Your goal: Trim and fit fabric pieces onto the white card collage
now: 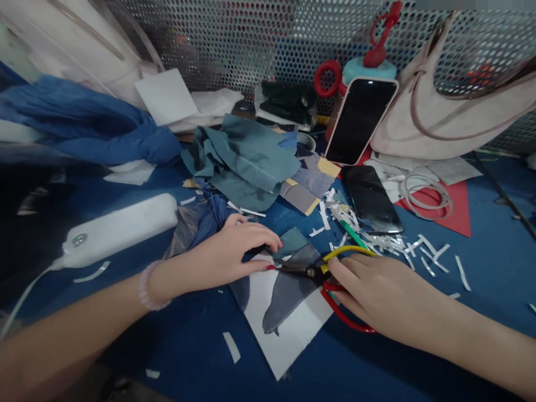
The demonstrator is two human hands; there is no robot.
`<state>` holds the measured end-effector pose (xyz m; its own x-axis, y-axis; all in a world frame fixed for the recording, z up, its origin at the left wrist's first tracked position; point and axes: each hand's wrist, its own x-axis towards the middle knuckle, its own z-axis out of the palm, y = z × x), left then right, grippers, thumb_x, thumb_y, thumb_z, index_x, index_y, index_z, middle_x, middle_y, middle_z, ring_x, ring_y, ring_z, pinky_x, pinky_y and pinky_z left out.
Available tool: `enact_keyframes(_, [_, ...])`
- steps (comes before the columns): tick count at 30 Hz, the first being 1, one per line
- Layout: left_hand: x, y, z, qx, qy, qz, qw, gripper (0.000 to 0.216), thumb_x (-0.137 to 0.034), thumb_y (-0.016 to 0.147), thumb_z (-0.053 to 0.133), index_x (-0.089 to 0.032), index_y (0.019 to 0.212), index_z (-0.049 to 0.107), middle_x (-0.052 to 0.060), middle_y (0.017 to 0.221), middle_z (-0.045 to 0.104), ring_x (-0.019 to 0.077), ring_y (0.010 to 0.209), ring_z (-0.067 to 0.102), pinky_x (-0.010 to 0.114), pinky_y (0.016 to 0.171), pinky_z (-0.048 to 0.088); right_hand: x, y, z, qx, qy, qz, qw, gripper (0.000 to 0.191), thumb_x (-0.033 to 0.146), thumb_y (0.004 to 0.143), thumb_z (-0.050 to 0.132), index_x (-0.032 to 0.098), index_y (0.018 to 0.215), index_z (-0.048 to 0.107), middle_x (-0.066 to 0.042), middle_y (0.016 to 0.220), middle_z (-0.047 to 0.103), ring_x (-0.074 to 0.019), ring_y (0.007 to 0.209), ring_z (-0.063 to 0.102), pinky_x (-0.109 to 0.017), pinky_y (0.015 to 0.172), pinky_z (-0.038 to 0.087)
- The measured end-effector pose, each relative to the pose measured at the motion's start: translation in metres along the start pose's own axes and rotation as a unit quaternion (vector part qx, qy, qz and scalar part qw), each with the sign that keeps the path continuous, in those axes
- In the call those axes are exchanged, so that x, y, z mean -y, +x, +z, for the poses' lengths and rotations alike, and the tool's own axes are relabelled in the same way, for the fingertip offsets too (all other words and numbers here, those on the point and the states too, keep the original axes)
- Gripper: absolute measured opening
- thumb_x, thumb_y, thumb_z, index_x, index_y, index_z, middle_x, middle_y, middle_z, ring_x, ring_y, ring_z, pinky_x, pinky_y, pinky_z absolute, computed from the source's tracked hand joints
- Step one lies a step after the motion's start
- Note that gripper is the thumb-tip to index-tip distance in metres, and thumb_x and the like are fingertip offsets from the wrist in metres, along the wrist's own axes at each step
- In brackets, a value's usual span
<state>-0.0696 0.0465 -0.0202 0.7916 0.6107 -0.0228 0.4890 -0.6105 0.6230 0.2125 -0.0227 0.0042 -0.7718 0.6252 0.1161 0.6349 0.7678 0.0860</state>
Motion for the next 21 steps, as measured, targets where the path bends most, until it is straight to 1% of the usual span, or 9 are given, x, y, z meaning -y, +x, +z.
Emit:
enact_keyframes(4, [0.001, -0.003, 0.001, -0.024, 0.085, 0.083, 0.993, 0.033, -0.041, 0.109, 0.04, -0.022, 0.107, 0.067, 0.004, 0.114, 0.076, 0.0221, 0.108, 0.068, 0.04, 0.1, 0.028, -0.001, -0.002, -0.001, 0.006, 0.006, -0.004, 1.0, 0.011, 0.019, 0.084, 0.057, 0.023, 0.084, 0.047, 0.002, 0.063, 0.061, -0.0165, 0.05, 0.059, -0.029, 0.048, 0.037])
enact_keyframes(7, [0.0, -0.003, 0.001, -0.035, 0.133, 0.124, 0.983, 0.038, -0.04, 0.11, 0.036, -0.02, 0.107, 0.068, 0.005, 0.113, 0.076, 0.0222, 0.106, 0.069, 0.041, 0.1, 0.028, -0.006, -0.003, -0.006, 0.02, 0.018, -0.005, 1.0, 0.009, 0.016, 0.086, 0.051, 0.023, 0.084, 0.046, 0.001, 0.063, 0.061, -0.0164, 0.049, 0.058, -0.029, 0.047, 0.036])
enact_keyframes(10, [-0.002, -0.003, 0.0, -0.031, 0.147, 0.127, 0.98, 0.04, -0.042, 0.109, 0.037, -0.018, 0.107, 0.069, 0.007, 0.114, 0.077, 0.0229, 0.106, 0.07, 0.041, 0.099, 0.03, -0.014, -0.004, -0.01, 0.016, 0.022, -0.005, 1.0, 0.011, 0.014, 0.09, 0.043, 0.022, 0.085, 0.047, 0.001, 0.062, 0.061, -0.0168, 0.049, 0.059, -0.029, 0.047, 0.036])
enact_keyframes(12, [-0.003, -0.002, 0.001, -0.035, 0.152, 0.127, 0.98, 0.04, -0.041, 0.11, 0.036, -0.019, 0.108, 0.069, 0.007, 0.112, 0.077, 0.0232, 0.105, 0.07, 0.042, 0.099, 0.03, -0.019, -0.005, -0.011, 0.015, 0.019, -0.004, 1.0, 0.014, 0.013, 0.092, 0.04, 0.021, 0.086, 0.049, 0.0, 0.063, 0.062, -0.0171, 0.049, 0.06, -0.029, 0.048, 0.037])
enact_keyframes(16, [-0.003, 0.0, 0.005, -0.056, 0.155, 0.134, 0.977, 0.039, -0.026, 0.11, 0.033, -0.02, 0.104, 0.071, 0.005, 0.109, 0.078, 0.0211, 0.101, 0.07, 0.043, 0.1, 0.03, -0.023, -0.006, -0.008, 0.021, 0.014, -0.006, 1.0, 0.014, 0.016, 0.095, 0.041, 0.02, 0.087, 0.051, -0.001, 0.065, 0.064, -0.0178, 0.05, 0.062, -0.029, 0.048, 0.037])
enact_keyframes(18, [-0.001, 0.0, 0.006, -0.059, 0.139, 0.122, 0.981, 0.037, -0.024, 0.109, 0.035, -0.02, 0.103, 0.071, 0.004, 0.11, 0.078, 0.0203, 0.101, 0.07, 0.042, 0.099, 0.032, -0.023, -0.005, -0.007, 0.023, 0.012, -0.009, 1.0, 0.015, 0.016, 0.095, 0.041, 0.02, 0.086, 0.051, -0.001, 0.064, 0.063, -0.0177, 0.049, 0.062, -0.029, 0.046, 0.036])
enact_keyframes(21, [-0.001, 0.002, 0.008, -0.055, 0.095, 0.077, 0.991, 0.034, -0.028, 0.108, 0.037, -0.022, 0.103, 0.07, 0.003, 0.11, 0.077, 0.0201, 0.104, 0.069, 0.04, 0.099, 0.034, -0.02, -0.003, -0.006, 0.022, 0.005, -0.012, 1.0, 0.016, 0.015, 0.096, 0.039, 0.019, 0.086, 0.052, -0.001, 0.064, 0.064, -0.0175, 0.05, 0.063, -0.028, 0.046, 0.037])
